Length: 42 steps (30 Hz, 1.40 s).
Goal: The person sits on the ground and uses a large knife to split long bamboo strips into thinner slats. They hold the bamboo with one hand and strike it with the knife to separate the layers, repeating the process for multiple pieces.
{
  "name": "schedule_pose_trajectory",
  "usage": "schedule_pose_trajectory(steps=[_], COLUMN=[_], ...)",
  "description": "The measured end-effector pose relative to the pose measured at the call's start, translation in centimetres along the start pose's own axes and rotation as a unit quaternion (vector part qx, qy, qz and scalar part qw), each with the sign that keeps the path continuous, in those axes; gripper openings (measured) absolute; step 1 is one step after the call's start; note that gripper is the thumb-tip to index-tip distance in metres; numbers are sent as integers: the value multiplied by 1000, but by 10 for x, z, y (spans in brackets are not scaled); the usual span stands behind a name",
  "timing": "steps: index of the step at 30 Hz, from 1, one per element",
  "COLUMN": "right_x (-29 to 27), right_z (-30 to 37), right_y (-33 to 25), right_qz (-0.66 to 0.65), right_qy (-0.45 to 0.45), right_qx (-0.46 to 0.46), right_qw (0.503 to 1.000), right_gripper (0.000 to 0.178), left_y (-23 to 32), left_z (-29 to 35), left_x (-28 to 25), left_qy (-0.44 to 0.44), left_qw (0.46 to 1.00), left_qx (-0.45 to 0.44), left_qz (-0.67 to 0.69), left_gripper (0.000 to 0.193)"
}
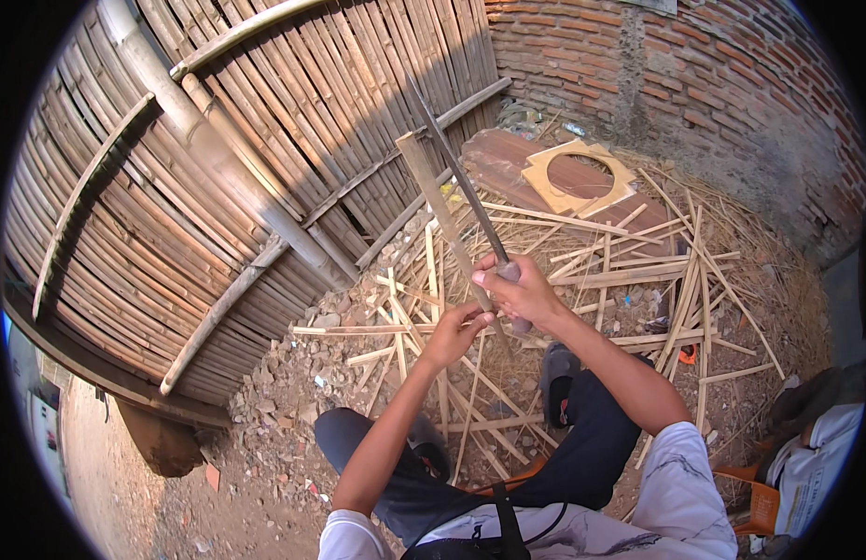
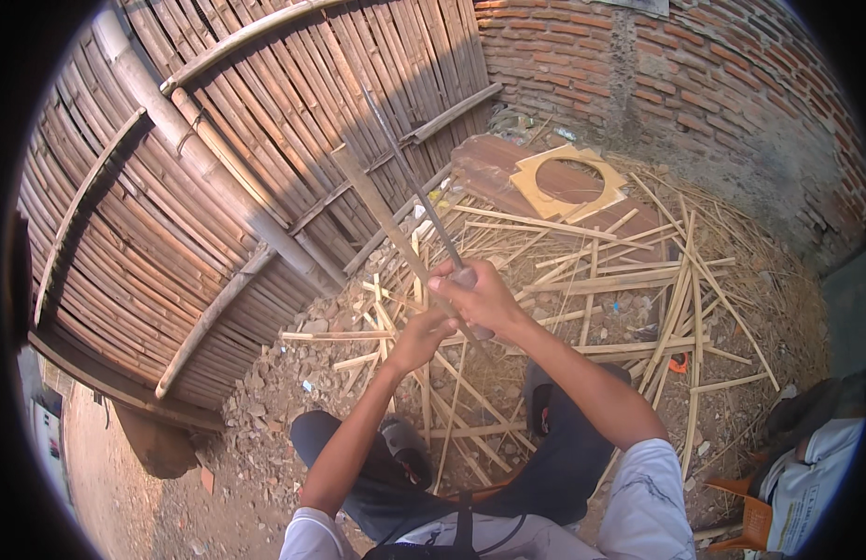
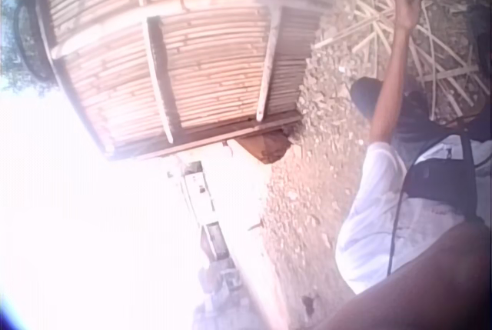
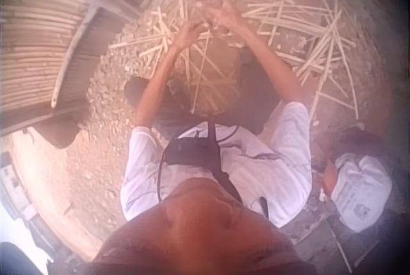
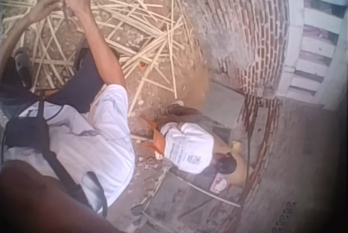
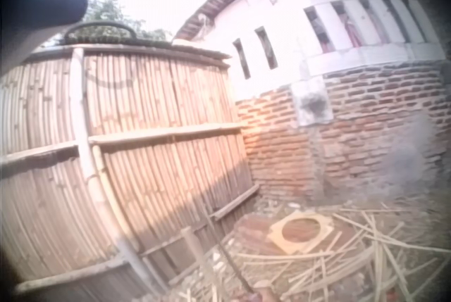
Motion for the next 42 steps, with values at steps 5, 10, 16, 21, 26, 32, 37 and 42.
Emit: schedule_pose_trajectory(steps=[5, 10, 16, 21, 26, 32, 37, 42], right_x=[-18, -28, -49, -39, -50, -45, -48, -42], right_z=[-4, -9, -3, -7, -4, -6, -4, -6], right_y=[8, 5, 0, -6, -3, -4, -4, -2], right_qz=[-28, -94, -140, -137, -126, -119, -121, -122], right_qy=[30, 56, 80, 67, 63, 55, 63, 50], right_qx=[9, 22, 34, 20, 17, 17, 19, 23], right_qw=[999, 994, 986, 988, 990, 991, 990, 991], right_gripper=[25, 24, 24, 25, 28, 30, 28, 25], left_y=[39, 133, 266, 365, 400, 394, 396, 396], left_z=[13, 45, 59, 73, 67, 76, 82, 81], left_x=[-34, -40, -16, 29, 39, 42, 41, 41], left_qy=[91, 157, -36, -186, -145, -143, -128, -192], left_qw=[983, 981, 900, 696, 573, 566, 613, 561], left_qx=[-111, 50, 242, 388, 400, 499, 314, 401], left_qz=[-114, -102, 362, 575, 701, 640, 713, 699], left_gripper=[44, 43, 45, 50, 37, 33, 31, 34])
Point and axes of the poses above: each hand's wrist, its own z-axis away from the middle knuckle, its own x-axis out of the palm, y = z × x, the point moved 8 cm from there along -z, towards the middle knuckle, and after that the axes turned 8 degrees about x, right-handed, at the moved point
